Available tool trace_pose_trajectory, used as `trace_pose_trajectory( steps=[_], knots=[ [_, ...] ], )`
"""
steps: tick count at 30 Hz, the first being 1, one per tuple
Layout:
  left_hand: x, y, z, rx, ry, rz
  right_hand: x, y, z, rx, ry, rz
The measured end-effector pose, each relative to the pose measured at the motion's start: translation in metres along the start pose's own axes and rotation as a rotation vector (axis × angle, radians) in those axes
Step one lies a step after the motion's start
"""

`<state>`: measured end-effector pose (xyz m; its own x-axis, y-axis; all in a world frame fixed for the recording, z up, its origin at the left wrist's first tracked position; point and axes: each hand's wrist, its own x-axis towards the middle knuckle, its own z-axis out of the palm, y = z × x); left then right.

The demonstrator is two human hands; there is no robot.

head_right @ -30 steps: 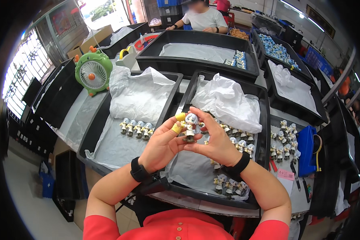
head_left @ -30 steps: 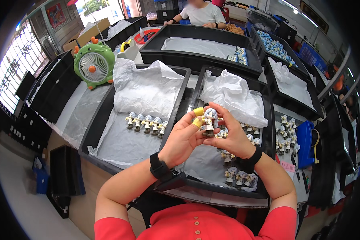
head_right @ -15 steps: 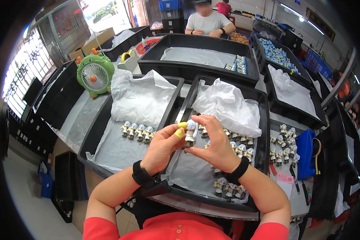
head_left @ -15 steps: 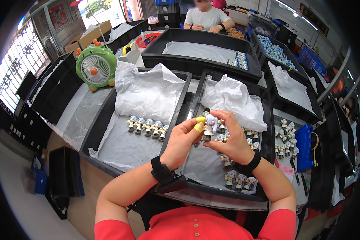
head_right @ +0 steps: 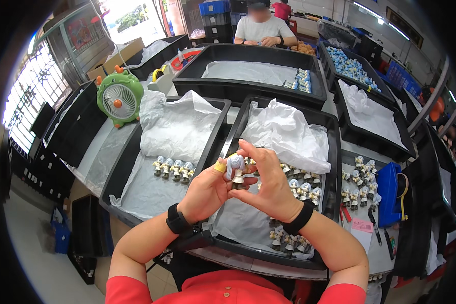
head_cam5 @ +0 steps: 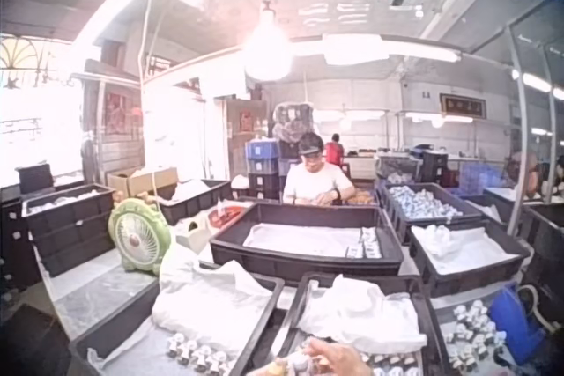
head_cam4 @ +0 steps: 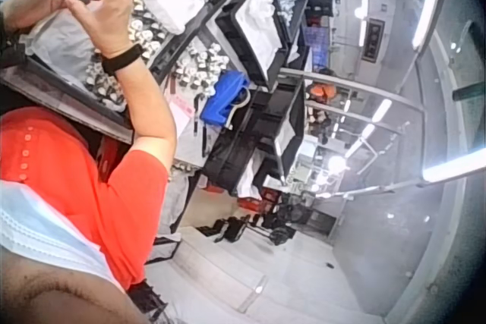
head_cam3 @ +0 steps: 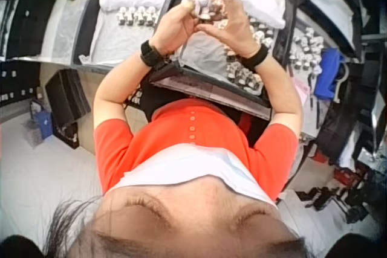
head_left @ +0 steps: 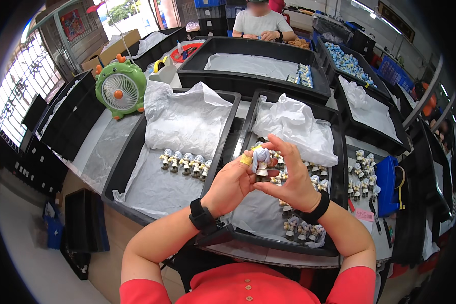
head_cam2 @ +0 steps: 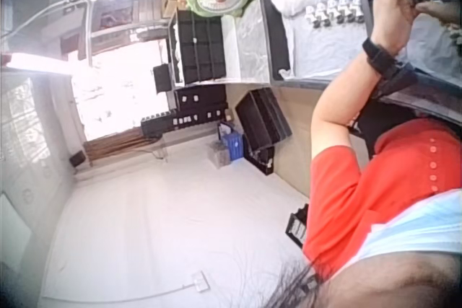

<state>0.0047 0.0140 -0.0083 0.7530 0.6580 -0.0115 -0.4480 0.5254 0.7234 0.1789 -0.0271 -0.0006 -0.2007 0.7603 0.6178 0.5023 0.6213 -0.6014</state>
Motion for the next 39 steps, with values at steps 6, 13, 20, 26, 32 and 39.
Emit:
trace_pose_trajectory(
  steps=[6,13,20,26,32,39],
  knots=[
    [0.0029,-0.0036,-0.0060,0.018,-0.013,0.002,-0.0018,0.0018,-0.0003,0.021,0.005,0.083],
    [0.0024,-0.0036,-0.0058,-0.018,-0.014,0.003,0.0004,-0.0004,-0.0022,0.017,-0.039,0.087],
    [0.0021,-0.0027,-0.0055,-0.036,0.014,-0.014,-0.0009,0.0044,-0.0012,0.024,-0.067,0.154],
    [0.0013,-0.0010,-0.0045,-0.054,0.027,-0.028,-0.0003,0.0023,-0.0015,0.025,-0.069,0.169],
    [0.0029,-0.0027,-0.0071,-0.051,0.029,-0.027,0.0002,0.0019,-0.0019,0.015,-0.077,0.166],
    [0.0018,-0.0024,-0.0075,-0.050,0.038,-0.026,0.0008,0.0026,-0.0030,0.028,-0.100,0.190]
  ],
)
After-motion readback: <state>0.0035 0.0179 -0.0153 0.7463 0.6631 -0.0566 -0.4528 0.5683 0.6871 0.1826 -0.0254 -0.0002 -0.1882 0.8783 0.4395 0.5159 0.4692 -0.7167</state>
